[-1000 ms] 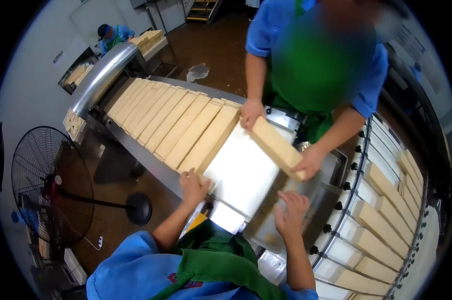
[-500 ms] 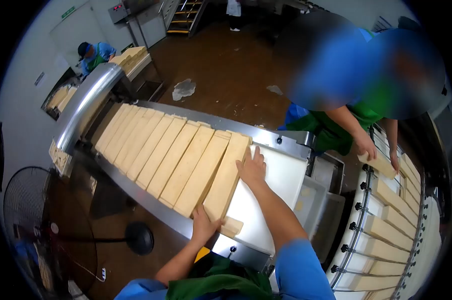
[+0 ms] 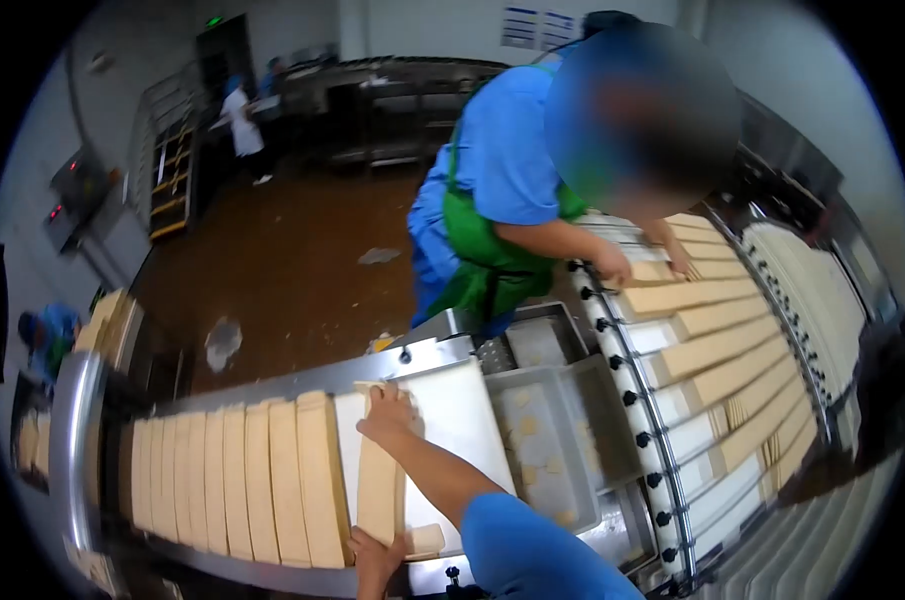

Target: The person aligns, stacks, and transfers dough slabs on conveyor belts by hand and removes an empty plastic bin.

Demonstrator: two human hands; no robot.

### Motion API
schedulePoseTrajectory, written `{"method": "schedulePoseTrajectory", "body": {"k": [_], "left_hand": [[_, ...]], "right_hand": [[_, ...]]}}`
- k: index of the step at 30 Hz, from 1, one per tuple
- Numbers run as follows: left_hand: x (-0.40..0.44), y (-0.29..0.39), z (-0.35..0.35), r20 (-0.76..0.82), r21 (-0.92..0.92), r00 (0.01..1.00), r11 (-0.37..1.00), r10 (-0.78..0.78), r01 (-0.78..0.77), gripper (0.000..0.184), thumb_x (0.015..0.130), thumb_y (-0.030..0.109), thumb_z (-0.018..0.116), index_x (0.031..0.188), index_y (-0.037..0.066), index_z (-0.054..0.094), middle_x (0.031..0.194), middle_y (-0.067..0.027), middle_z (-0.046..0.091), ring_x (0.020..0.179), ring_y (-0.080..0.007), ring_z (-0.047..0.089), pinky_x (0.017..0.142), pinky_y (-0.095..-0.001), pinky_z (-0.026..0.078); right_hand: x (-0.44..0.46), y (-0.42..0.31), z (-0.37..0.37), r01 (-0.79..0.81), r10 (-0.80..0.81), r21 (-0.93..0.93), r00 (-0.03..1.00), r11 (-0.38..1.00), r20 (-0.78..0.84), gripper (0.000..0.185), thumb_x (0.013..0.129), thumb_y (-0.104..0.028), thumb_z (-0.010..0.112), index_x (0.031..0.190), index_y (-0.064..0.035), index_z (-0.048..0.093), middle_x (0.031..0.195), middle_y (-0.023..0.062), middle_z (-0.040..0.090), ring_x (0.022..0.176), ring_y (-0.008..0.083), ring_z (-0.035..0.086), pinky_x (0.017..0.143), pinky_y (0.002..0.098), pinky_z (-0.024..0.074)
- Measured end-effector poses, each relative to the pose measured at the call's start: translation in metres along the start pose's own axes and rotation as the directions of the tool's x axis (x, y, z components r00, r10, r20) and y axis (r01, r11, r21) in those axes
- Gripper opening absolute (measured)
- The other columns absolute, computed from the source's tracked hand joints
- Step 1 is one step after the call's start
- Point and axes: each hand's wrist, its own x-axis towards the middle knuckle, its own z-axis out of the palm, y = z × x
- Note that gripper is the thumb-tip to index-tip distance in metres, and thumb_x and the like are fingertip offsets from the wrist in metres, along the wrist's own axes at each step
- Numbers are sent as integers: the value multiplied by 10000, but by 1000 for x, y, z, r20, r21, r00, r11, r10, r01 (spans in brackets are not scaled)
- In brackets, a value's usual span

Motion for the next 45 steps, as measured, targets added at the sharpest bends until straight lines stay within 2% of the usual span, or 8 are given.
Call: {"method": "schedulePoseTrajectory", "body": {"k": [8,15,24,31,33,36,37,45], "left_hand": [[6,56,18,-104,-98,964,962,244,-254,780,627,302,783,1136,-70,324,1103,-299,383,1000,-439,435,853,-475,443],[-61,175,54,-104,-118,756,747,646,-654,753,626,180,770,1253,-3,395,1201,-270,333,1060,-416,404,932,-467,385],[-201,285,124,134,-182,247,268,960,-946,748,648,136,785,1307,73,436,1241,-254,373,1111,-423,442,938,-435,409],[-252,302,189,583,-526,-125,255,803,-811,715,757,59,642,1403,115,342,1332,-241,342,1196,-385,430,974,-403,419],[-253,276,247,295,-602,-246,-21,923,-798,709,761,83,655,1395,111,340,1361,-227,308,1146,-374,456,947,-409,420],[-269,305,249,323,-493,-123,56,938,-868,328,860,179,546,1164,57,537,1055,-230,591,964,-386,583,811,-470,476],[-269,312,255,564,-542,-45,329,824,-774,425,856,151,548,1270,98,467,1215,-242,509,1035,-383,563,880,-461,465],[-291,343,282,568,-445,-30,277,822,-852,411,870,229,488,1260,101,501,1314,-255,409,1043,-408,546,889,-442,468]], "right_hand": [[-34,117,-19,-268,387,382,878,884,-281,881,666,-405,684,1374,-64,286,1491,243,108,1324,423,274,955,462,389],[-155,342,-48,-112,493,494,406,862,-769,790,683,-266,691,1304,-21,269,1287,296,302,1066,473,478,915,488,429],[-367,515,-100,-218,873,845,112,489,-476,696,730,-310,658,1257,41,371,1208,283,414,1132,416,414,980,472,373],[-441,645,-80,-555,846,639,375,532,-378,595,789,-393,585,1202,25,494,1206,298,509,1122,455,478,991,514,340],[-435,664,-99,-768,846,365,429,526,-316,590,832,-494,482,1188,-24,525,1190,207,560,1149,456,454,977,565,323],[-426,724,-110,-797,816,230,477,558,-325,480,887,-444,412,1113,-43,552,1135,204,577,1139,444,459,951,561,345],[-423,742,-111,-803,803,178,493,568,-336,465,899,-438,389,1086,-50,561,1122,212,577,1127,441,470,947,556,351],[-417,823,-124,-722,701,103,611,684,-369,557,912,-380,282,1146,40,563,1131,251,572,1053,405,522,909,534,381]]}}
